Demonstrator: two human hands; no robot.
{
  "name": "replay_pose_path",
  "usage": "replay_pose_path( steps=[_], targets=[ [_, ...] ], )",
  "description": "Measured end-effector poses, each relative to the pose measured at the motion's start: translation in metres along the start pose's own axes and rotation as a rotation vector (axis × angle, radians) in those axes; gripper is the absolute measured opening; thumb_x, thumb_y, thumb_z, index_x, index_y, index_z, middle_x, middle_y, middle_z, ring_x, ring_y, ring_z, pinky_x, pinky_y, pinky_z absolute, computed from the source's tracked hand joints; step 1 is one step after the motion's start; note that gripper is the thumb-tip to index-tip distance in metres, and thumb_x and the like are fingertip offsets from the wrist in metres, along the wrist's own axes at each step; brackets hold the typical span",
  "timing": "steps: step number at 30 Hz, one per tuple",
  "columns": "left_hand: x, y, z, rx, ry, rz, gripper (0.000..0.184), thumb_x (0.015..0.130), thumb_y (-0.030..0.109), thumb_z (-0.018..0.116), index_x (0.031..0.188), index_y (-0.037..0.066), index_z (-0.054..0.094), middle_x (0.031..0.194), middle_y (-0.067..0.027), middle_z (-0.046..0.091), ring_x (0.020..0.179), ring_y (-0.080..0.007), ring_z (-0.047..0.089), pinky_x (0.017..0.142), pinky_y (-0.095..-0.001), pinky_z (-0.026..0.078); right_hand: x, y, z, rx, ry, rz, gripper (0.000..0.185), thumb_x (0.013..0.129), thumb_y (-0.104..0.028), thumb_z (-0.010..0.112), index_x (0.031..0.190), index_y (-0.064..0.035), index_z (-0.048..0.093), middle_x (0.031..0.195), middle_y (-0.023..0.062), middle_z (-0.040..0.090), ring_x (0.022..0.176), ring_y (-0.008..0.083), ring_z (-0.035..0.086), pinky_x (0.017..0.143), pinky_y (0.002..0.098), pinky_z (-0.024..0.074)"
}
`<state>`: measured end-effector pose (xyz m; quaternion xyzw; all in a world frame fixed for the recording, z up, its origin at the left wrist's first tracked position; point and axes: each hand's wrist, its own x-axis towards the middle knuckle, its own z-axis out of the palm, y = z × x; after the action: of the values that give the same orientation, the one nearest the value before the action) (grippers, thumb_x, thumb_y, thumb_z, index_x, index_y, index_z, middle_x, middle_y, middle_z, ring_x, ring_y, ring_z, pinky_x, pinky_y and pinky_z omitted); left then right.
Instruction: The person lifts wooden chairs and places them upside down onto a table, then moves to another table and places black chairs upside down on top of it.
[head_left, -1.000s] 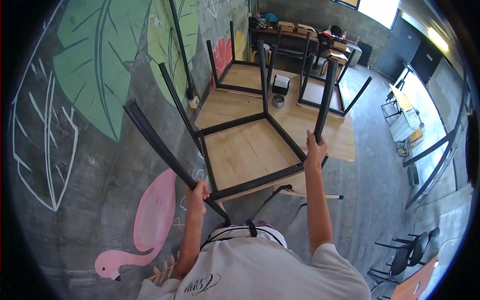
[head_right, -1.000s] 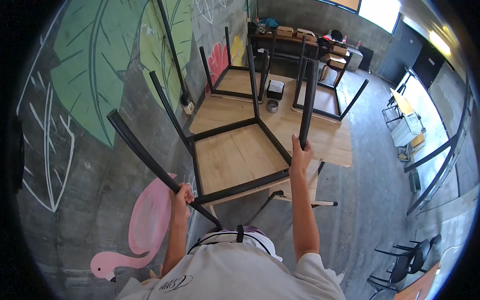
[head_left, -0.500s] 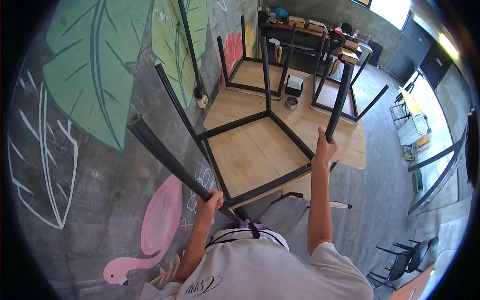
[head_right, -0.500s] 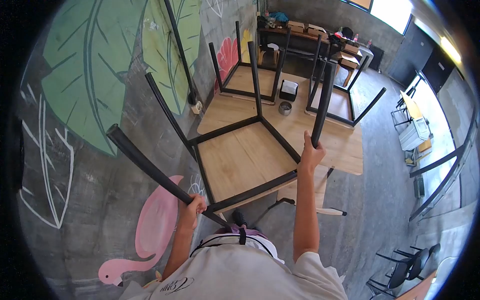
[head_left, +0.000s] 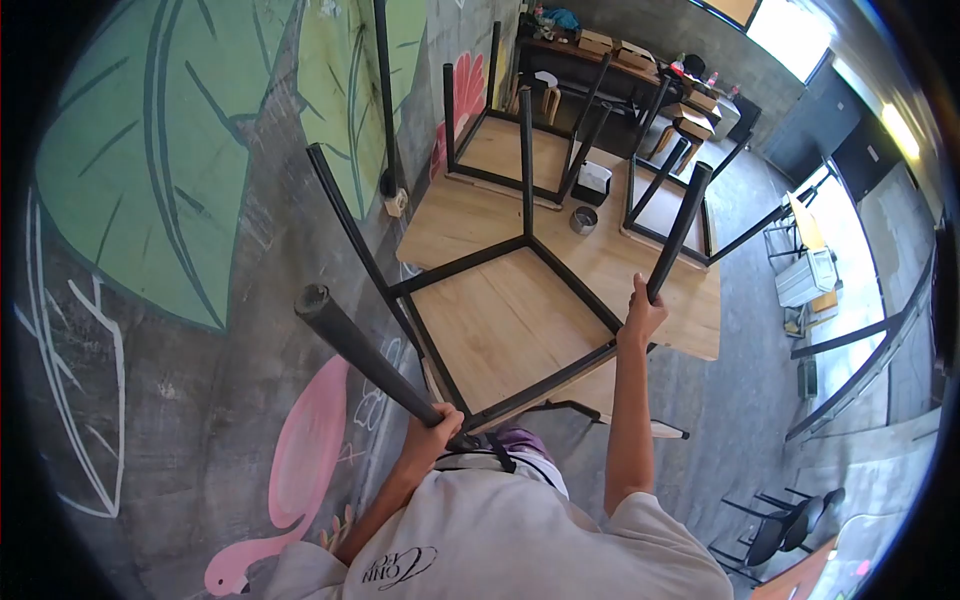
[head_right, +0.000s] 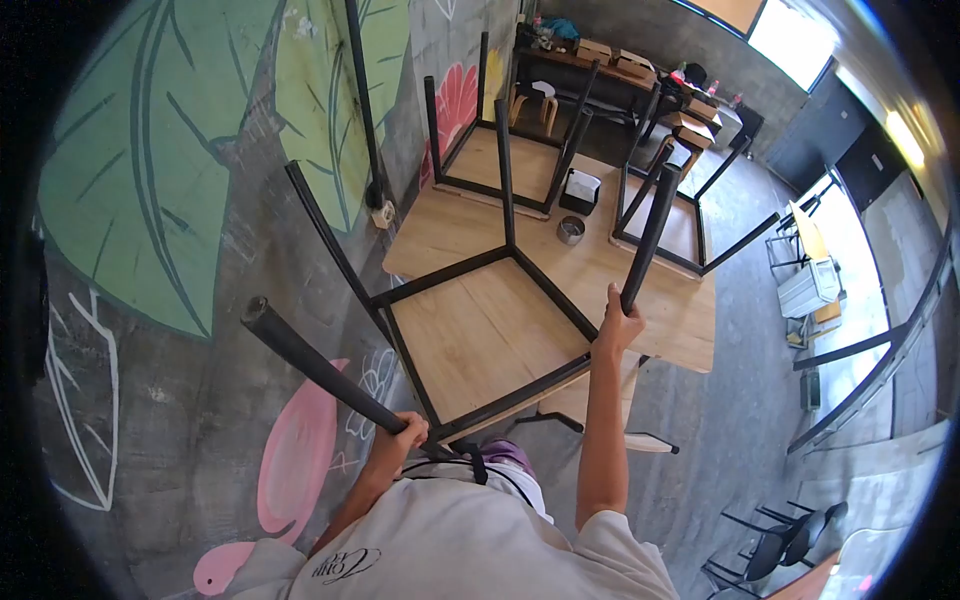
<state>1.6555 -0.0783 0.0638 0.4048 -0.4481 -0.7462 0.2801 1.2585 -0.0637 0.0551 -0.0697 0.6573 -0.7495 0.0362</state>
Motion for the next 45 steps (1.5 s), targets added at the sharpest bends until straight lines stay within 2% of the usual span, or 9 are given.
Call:
replay_pose_path(
  steps=[12,14,21,27,29,35,38,45],
  targets=[
    [0.022,0.002,0.031,0.005,0.065,-0.062,0.030,0.084,0.006,0.060,0.058,0.007,0.046,0.056,0.0037,0.044,0.053,-0.0060,0.040,0.050,-0.0252,0.026,0.037,0.019,0.023,-0.019,-0.067,0.058,0.032,0.080,-0.025,0.079,0.066,-0.0116,0.053,0.058,-0.0054,0.044,0.050,0.0047,0.036,0.047,0.0246,0.0230],
    [0.023,-0.004,0.037,0.016,0.085,-0.063,0.030,0.084,0.006,0.060,0.058,0.006,0.046,0.056,0.0035,0.044,0.054,-0.0062,0.040,0.051,-0.0252,0.027,0.043,0.022,0.024,-0.020,-0.083,0.069,0.034,0.081,-0.027,0.079,0.066,-0.0066,0.057,0.060,-0.0053,0.045,0.053,0.0054,0.037,0.049,0.0262,0.0248],
    [0.028,-0.012,0.058,0.057,0.121,-0.070,0.028,0.085,0.004,0.054,0.059,0.005,0.044,0.059,0.0008,0.046,0.058,-0.0086,0.042,0.056,-0.0257,0.031,0.065,0.040,0.029,-0.052,-0.112,0.086,0.033,0.082,-0.026,0.079,0.067,-0.0048,0.058,0.061,-0.0062,0.044,0.055,0.0050,0.035,0.050,0.0265,0.0224],
    [0.039,-0.022,0.069,0.031,0.171,-0.044,0.032,0.085,0.004,0.058,0.056,0.006,0.045,0.057,0.0032,0.044,0.054,-0.0059,0.040,0.052,-0.0255,0.028,0.082,0.048,0.037,-0.055,-0.132,0.082,0.032,0.083,-0.026,0.078,0.068,-0.0036,0.060,0.061,-0.0062,0.044,0.056,0.0053,0.035,0.051,0.0270,0.0241],
    [0.048,-0.027,0.071,0.018,0.175,-0.033,0.032,0.085,0.004,0.058,0.056,0.006,0.045,0.056,0.0030,0.045,0.054,-0.0060,0.040,0.052,-0.0255,0.028,0.089,0.054,0.044,-0.066,-0.157,0.044,0.034,0.081,-0.029,0.079,0.067,-0.0080,0.056,0.061,-0.0044,0.046,0.053,0.0059,0.038,0.050,0.0255,0.0266],
    [0.072,-0.036,0.078,0.043,0.211,-0.016,0.032,0.084,0.006,0.061,0.055,0.007,0.047,0.055,0.0024,0.047,0.053,-0.0064,0.043,0.051,-0.0250,0.029,0.112,0.070,0.067,-0.085,-0.261,0.007,0.035,0.084,-0.030,0.077,0.065,-0.0083,0.056,0.060,-0.0053,0.045,0.054,0.0052,0.037,0.050,0.0257,0.0265],
    [0.081,-0.032,0.087,0.056,0.280,-0.030,0.032,0.084,0.005,0.057,0.054,0.008,0.045,0.055,0.0017,0.043,0.054,-0.0088,0.041,0.054,-0.0255,0.030,0.120,0.074,0.081,-0.078,-0.308,0.023,0.036,0.085,-0.031,0.076,0.065,-0.0084,0.056,0.060,-0.0054,0.045,0.054,0.0051,0.037,0.050,0.0259,0.0264],
    [0.106,-0.062,0.090,0.043,0.349,-0.008,0.031,0.085,0.009,0.061,0.056,0.008,0.050,0.055,0.0022,0.046,0.054,-0.0076,0.043,0.054,-0.0254,0.032,0.130,0.088,0.109,-0.167,-0.316,-0.028,0.043,0.087,-0.034,0.074,0.062,-0.0077,0.052,0.059,-0.0052,0.044,0.055,0.0062,0.037,0.051,0.0270,0.0271]
  ],
)
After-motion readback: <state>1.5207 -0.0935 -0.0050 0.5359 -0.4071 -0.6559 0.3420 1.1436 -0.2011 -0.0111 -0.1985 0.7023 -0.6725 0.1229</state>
